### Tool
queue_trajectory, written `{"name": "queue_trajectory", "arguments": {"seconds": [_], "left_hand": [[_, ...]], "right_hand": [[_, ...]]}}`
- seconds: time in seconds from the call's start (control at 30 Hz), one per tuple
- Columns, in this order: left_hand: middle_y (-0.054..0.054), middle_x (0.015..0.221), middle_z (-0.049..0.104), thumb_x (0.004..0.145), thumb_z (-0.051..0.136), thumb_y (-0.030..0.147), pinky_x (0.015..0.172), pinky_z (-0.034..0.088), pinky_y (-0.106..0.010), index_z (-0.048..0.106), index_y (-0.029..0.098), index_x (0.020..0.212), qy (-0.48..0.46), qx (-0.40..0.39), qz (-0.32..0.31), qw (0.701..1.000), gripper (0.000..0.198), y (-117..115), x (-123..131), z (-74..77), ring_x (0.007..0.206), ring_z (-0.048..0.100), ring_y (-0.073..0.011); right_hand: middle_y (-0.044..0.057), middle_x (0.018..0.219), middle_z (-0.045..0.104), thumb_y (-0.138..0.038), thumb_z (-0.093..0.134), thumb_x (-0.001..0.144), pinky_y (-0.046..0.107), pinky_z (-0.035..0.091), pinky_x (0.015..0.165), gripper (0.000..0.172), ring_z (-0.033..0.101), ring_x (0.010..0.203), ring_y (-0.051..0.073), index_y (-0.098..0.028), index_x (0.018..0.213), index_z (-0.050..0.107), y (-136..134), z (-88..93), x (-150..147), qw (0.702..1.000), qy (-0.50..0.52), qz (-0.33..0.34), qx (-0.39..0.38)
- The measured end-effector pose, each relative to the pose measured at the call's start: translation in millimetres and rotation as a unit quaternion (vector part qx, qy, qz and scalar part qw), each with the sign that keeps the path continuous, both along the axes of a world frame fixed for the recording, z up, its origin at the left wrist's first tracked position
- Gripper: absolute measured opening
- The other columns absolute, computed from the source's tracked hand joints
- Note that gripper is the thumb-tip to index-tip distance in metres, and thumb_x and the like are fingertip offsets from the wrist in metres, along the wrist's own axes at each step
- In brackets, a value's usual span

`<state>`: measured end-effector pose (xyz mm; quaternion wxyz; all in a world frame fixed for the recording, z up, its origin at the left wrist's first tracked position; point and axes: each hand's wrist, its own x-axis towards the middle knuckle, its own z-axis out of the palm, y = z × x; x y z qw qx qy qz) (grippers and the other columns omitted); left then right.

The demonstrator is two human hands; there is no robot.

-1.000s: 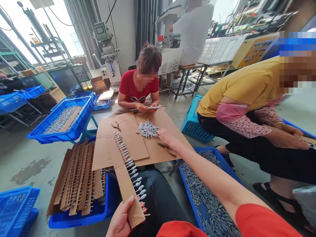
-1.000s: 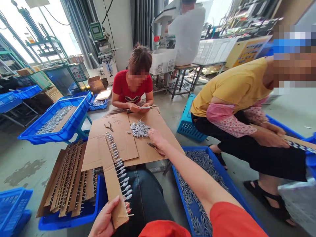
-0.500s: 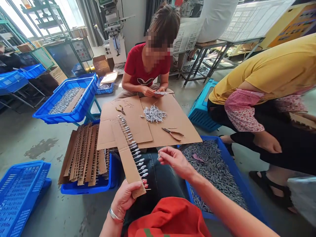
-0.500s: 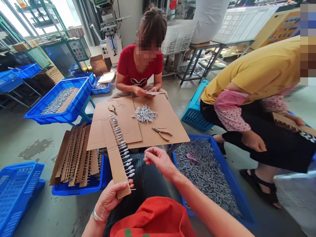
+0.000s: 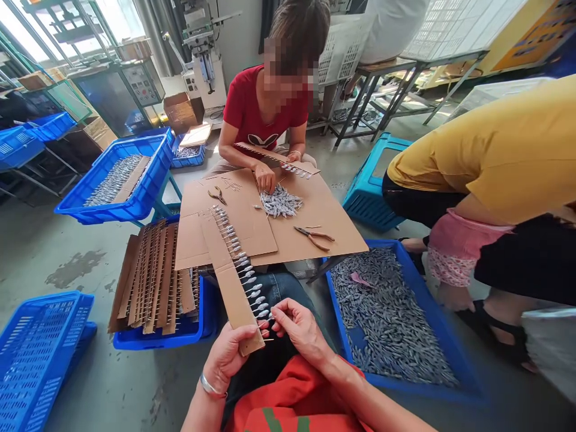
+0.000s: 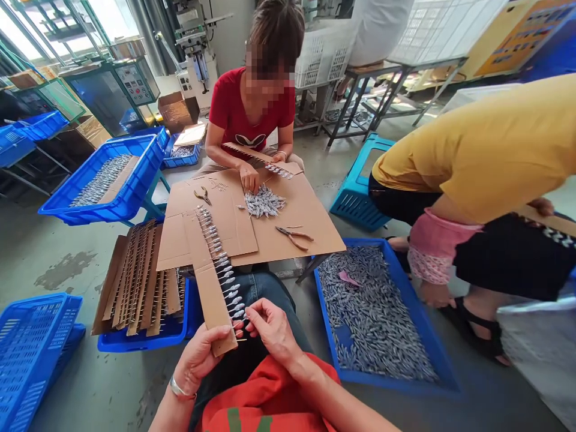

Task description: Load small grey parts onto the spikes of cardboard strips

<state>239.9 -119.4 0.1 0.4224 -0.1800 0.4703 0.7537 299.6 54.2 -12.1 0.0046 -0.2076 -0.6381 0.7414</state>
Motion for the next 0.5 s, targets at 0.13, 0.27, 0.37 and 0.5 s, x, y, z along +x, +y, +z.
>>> {"name": "queue_trajectory", "arguments": {"seconds": [0.13,0.27,0.37,0.5], "left_hand": [[-0.018,0.094,0.078,0.065,0.084,0.012,0.065,0.058,-0.032,0.073,0.005,0.094,0.006,0.004,-0.003,1.000,0.032,-1,0,-1.4,0.078,0.073,-0.0266],[-0.017,0.094,0.078,0.064,0.084,0.013,0.065,0.058,-0.031,0.074,0.006,0.093,0.001,0.004,-0.009,1.000,0.032,-1,0,-1.0,0.079,0.073,-0.0259],[-0.016,0.092,0.078,0.063,0.086,0.012,0.066,0.059,-0.031,0.074,0.006,0.093,-0.005,0.005,-0.009,1.000,0.033,0,-1,0.3,0.078,0.073,-0.0254],[-0.013,0.084,0.077,0.059,0.088,0.012,0.065,0.059,-0.031,0.073,0.007,0.091,0.003,-0.022,0.010,1.000,0.035,2,0,2.0,0.072,0.072,-0.0224]], "right_hand": [[0.000,0.063,0.064,-0.068,0.065,0.080,0.027,0.054,0.055,0.049,0.064,0.058,0.016,-0.019,0.079,0.060,-1,-0.8,1,1.000,-0.013,0.008,-0.001],[0.000,0.060,0.064,-0.067,0.063,0.082,0.025,0.051,0.052,0.048,0.061,0.053,0.014,-0.019,0.079,0.060,-1,0.1,0,0.999,-0.025,0.021,0.003],[-0.001,0.054,0.061,-0.066,0.060,0.084,0.023,0.044,0.045,0.048,0.056,0.046,0.013,-0.019,0.073,0.059,0,3.8,-1,0.997,-0.047,0.047,0.043],[-0.003,0.048,0.056,-0.062,0.055,0.087,0.022,0.039,0.043,0.046,0.053,0.042,0.012,-0.021,0.066,0.054,3,11.1,-4,0.989,-0.052,0.079,0.114]]}}
